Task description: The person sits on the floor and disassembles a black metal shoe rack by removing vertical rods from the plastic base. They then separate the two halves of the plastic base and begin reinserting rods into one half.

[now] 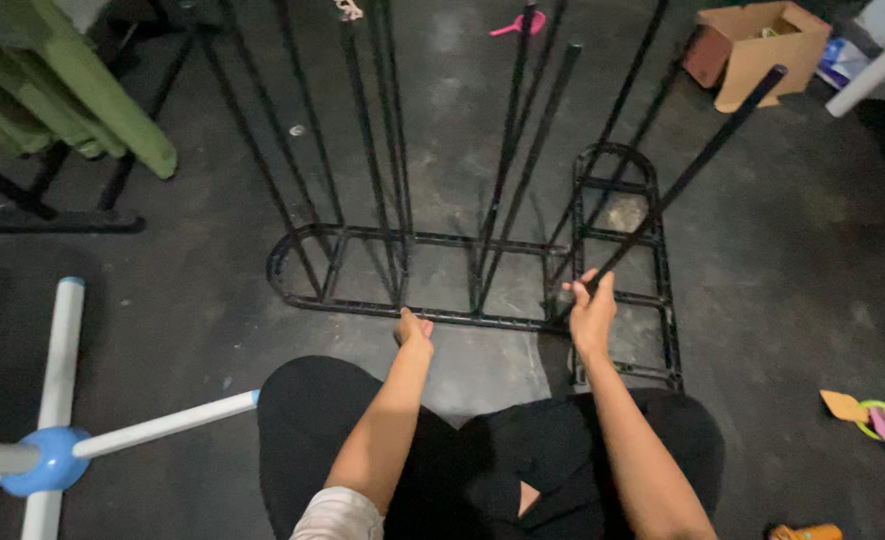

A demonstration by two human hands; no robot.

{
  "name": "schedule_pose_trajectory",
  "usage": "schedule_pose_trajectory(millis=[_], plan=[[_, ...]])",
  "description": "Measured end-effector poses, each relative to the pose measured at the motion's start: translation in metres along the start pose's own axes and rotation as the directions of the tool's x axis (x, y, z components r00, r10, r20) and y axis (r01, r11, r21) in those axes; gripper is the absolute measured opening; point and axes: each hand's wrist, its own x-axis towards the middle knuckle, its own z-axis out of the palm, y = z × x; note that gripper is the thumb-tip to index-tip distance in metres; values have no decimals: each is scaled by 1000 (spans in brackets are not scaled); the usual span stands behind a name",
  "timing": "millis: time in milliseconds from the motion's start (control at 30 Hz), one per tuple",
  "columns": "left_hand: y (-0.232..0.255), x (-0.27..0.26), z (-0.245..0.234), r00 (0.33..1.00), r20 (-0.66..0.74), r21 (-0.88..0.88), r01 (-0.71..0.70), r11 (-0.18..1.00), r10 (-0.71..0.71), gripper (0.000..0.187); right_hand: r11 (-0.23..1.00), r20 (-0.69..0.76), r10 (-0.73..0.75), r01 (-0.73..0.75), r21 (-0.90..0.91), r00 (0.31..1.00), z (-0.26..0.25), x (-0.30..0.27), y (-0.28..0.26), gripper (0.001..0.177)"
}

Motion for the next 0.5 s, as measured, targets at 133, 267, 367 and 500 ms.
schedule_pose_trajectory(millis=[133,267,367,500], plan=[[-6,-2,0,998,49,104,-32,994,27,48,1000,16,22,-22,7,1000,-1,2,15,13],[-21,-18,0,973,74,589,-221,777,220,48,991,122,28,-43,126,992,-10,4,38,12],[-33,-39,0,798,347,799,-527,291,492,53,997,137,75,-76,3,988,-18,3,47,23],[-37,-70,-3,558,707,622,-783,-8,435,56,994,211,23,1,-111,977,-33,1,36,25]])
